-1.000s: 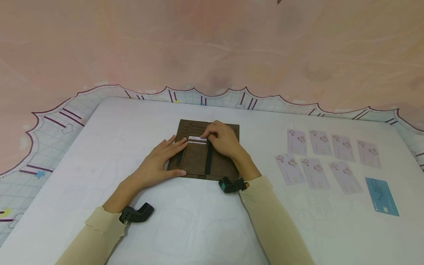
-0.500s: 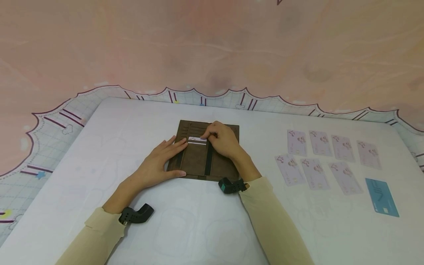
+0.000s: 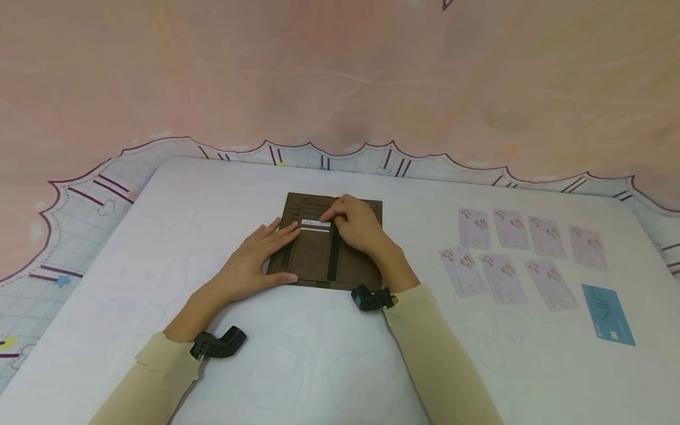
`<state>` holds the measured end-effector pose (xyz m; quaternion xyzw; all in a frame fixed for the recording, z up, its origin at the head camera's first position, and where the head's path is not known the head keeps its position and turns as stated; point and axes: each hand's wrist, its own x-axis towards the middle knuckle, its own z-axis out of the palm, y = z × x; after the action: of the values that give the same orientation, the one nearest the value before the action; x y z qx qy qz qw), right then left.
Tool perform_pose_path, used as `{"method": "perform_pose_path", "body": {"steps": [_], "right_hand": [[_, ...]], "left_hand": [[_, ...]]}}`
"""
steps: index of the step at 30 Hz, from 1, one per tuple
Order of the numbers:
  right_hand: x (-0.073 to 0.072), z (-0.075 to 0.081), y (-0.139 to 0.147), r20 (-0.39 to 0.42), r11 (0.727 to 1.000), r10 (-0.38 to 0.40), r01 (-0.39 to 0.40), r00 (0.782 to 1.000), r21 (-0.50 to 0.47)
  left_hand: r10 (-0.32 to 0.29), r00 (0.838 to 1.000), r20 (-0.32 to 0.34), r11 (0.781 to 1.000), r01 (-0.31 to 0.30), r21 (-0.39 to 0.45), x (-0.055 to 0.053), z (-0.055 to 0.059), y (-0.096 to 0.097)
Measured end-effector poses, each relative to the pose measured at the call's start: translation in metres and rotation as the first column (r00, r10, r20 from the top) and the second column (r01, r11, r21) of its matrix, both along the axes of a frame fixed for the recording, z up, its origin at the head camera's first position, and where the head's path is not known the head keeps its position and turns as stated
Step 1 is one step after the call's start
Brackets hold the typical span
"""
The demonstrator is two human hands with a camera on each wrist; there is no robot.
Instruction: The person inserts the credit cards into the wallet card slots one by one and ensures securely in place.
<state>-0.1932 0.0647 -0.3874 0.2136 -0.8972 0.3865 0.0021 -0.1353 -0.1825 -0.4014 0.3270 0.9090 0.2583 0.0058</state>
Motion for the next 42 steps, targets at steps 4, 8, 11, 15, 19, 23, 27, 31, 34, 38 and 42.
{"method": "perform_pose_path", "body": {"steps": [4, 8, 11, 15, 19, 23, 27, 31, 34, 38, 42], "right_hand": [[0.006, 0.014, 0.0, -0.024, 0.997, 0.039, -0.037, 0.999, 0.062], [0.019, 0.039, 0.008, -0.043, 0.995, 0.085, -0.083, 0.995, 0.046], [0.026, 0.053, 0.025, -0.068, 0.995, 0.104, -0.103, 0.992, 0.018], [0.033, 0.055, 0.06, -0.06, 0.998, 0.064, -0.062, 0.996, 0.031], [0.042, 0.052, 0.096, 0.007, 0.999, 0.008, -0.008, 1.0, 0.054], [0.054, 0.052, 0.13, 0.06, 0.996, -0.04, 0.035, 0.997, 0.082], [0.07, 0.051, 0.164, 0.081, 0.993, -0.052, 0.043, 0.995, 0.113], [0.082, 0.042, 0.187, 0.098, 0.988, -0.08, 0.065, 0.992, 0.142], [0.09, 0.035, 0.198, 0.125, 0.981, -0.127, 0.106, 0.984, 0.165], [0.096, 0.028, 0.207, 0.134, 0.975, -0.142, 0.115, 0.981, 0.193], [0.098, 0.027, 0.215, 0.14, 0.971, -0.131, 0.098, 0.981, 0.22]], "left_hand": [[0.005, 1.0, 0.018, 1.0, -0.005, 0.005, 0.001, 0.0, 0.0], [0.007, 1.0, 0.012, 1.0, -0.007, 0.01, 0.002, 0.0, 0.0], [0.005, 1.0, -0.002, 1.0, -0.005, 0.01, 0.001, 0.0, 0.0], [0.006, 1.0, 0.004, 1.0, -0.006, -0.003, 0.001, 0.0, -0.001], [0.02, 1.0, 0.004, 1.0, -0.02, -0.022, 0.0, -0.002, -0.003], [0.018, 1.0, 0.012, 1.0, -0.018, -0.015, 0.0, -0.002, -0.003], [0.018, 1.0, 0.023, 1.0, -0.018, -0.008, 0.0, -0.001, 0.0], [0.015, 1.0, 0.012, 1.0, -0.015, -0.01, -0.001, -0.002, 0.0], [0.015, 1.0, 0.008, 1.0, -0.015, -0.014, -0.001, -0.003, 0.0], [0.016, 1.0, 0.009, 1.0, -0.015, -0.01, -0.001, -0.003, -0.001], [0.016, 1.0, 0.009, 1.0, -0.016, -0.007, 0.0, -0.003, -0.001]]}}
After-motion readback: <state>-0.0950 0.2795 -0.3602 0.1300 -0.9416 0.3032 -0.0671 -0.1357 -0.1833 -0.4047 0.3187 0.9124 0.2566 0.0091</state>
